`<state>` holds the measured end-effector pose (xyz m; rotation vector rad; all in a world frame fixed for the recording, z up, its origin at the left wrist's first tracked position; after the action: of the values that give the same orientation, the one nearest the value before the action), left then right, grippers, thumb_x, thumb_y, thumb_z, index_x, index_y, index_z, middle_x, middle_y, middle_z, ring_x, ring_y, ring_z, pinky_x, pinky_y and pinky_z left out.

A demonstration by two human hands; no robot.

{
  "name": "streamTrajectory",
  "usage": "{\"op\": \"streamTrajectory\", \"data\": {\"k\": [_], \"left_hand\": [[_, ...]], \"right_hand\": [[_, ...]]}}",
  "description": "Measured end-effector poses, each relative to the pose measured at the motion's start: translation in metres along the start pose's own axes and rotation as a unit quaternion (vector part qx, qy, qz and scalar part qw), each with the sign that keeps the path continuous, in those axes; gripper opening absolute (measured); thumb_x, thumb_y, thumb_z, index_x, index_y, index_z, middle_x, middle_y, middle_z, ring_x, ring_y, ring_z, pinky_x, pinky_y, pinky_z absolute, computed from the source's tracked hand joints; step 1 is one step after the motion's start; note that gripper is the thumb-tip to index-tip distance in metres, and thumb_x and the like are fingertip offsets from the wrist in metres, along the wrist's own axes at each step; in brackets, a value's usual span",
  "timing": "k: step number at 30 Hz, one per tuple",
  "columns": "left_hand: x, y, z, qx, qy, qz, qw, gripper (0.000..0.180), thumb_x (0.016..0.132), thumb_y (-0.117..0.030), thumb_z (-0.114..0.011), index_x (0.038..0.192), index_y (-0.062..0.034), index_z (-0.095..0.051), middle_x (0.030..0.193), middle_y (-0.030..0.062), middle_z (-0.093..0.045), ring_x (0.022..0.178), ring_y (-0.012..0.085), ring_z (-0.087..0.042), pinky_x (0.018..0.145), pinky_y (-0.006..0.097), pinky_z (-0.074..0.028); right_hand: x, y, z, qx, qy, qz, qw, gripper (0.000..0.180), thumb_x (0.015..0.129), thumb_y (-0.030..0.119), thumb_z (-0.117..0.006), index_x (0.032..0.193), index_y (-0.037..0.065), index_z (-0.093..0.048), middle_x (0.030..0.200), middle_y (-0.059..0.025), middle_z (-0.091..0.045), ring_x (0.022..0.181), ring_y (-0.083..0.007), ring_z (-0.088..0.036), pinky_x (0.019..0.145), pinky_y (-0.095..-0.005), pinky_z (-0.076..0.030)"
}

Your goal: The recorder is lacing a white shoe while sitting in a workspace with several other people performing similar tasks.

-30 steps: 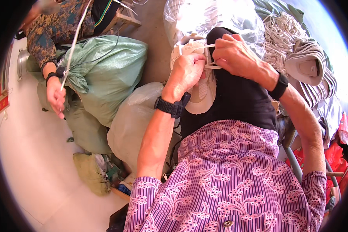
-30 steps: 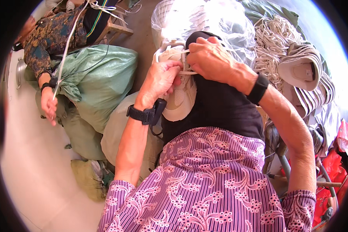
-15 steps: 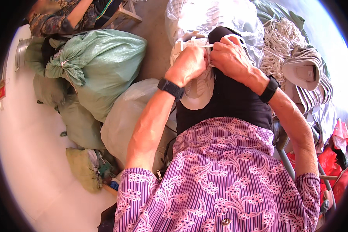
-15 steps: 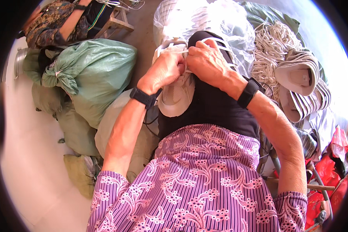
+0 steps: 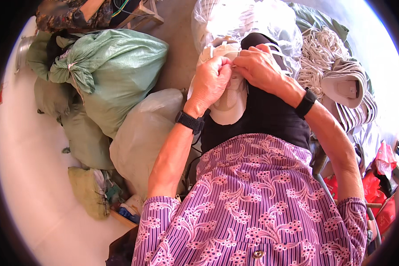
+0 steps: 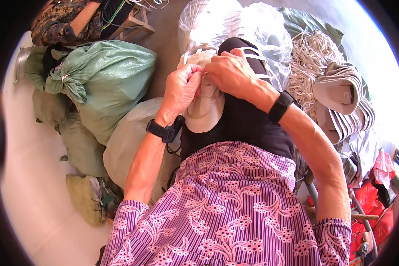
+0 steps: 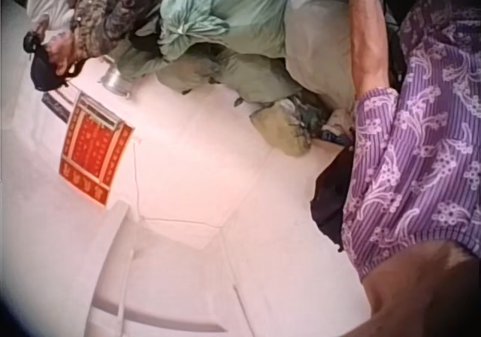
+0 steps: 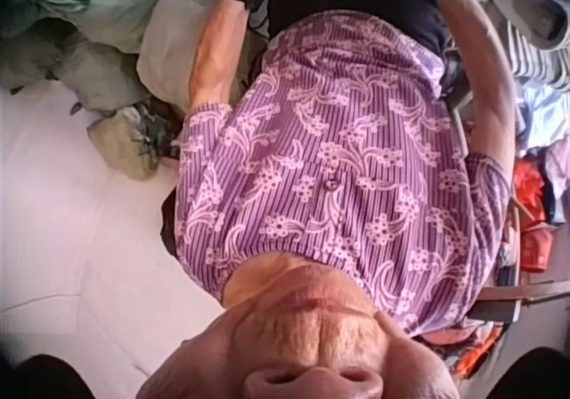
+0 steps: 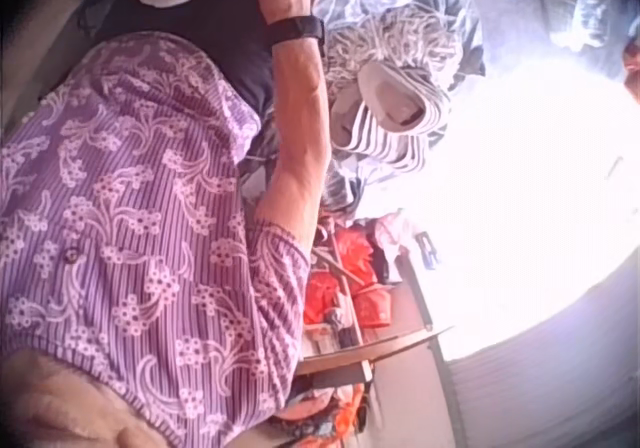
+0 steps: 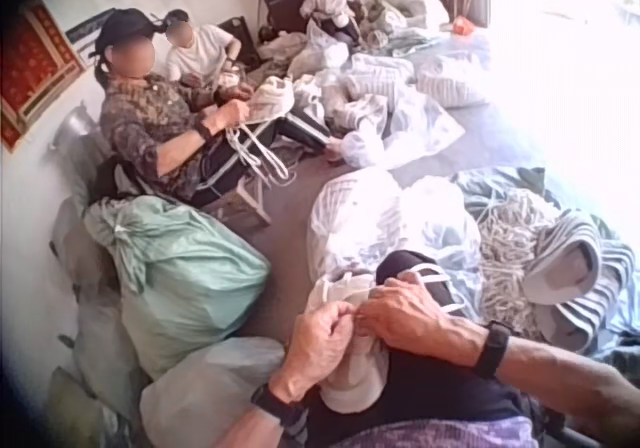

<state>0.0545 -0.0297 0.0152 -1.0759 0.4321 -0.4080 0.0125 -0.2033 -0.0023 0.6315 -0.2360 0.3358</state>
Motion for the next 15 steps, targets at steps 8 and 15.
{"op": "streamTrajectory", "data": {"k": [8,15], "left_hand": [[0.006,-0.001,-0.004,0.127,0.070,-0.095,0.985,0.021,0.084,-0.016,-0.061,0.093,0.0019,-0.068,0.062,0.0051,-0.060,0.054,0.0106,-0.055,0.057,0.028,-0.047],[0.021,-0.017,-0.011,-0.034,0.077,0.139,0.987,0.019,0.084,-0.015,-0.059,0.073,-0.0001,-0.065,0.057,0.0036,-0.058,0.049,0.0117,-0.054,0.048,0.028,-0.044]], "right_hand": [[0.028,-0.017,0.026,0.388,-0.063,-0.112,0.913,0.025,0.093,0.022,-0.058,0.094,-0.002,-0.064,0.079,-0.0017,-0.061,0.075,-0.0074,-0.052,0.070,-0.0266,-0.046],[0.017,-0.009,0.035,0.587,0.048,-0.189,0.786,0.028,0.102,0.029,-0.046,0.089,0.006,-0.056,0.077,0.0027,-0.049,0.073,-0.0061,-0.050,0.073,-0.0229,-0.045]]}}
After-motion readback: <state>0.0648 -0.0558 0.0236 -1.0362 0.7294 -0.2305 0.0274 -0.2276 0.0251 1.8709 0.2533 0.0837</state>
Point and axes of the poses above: each hand's wrist, its own x-axis towards the middle knuckle, its own z-axis out of the back of the hand, y = z × x, the point moved 1 cm from there along x, towards the middle knuckle
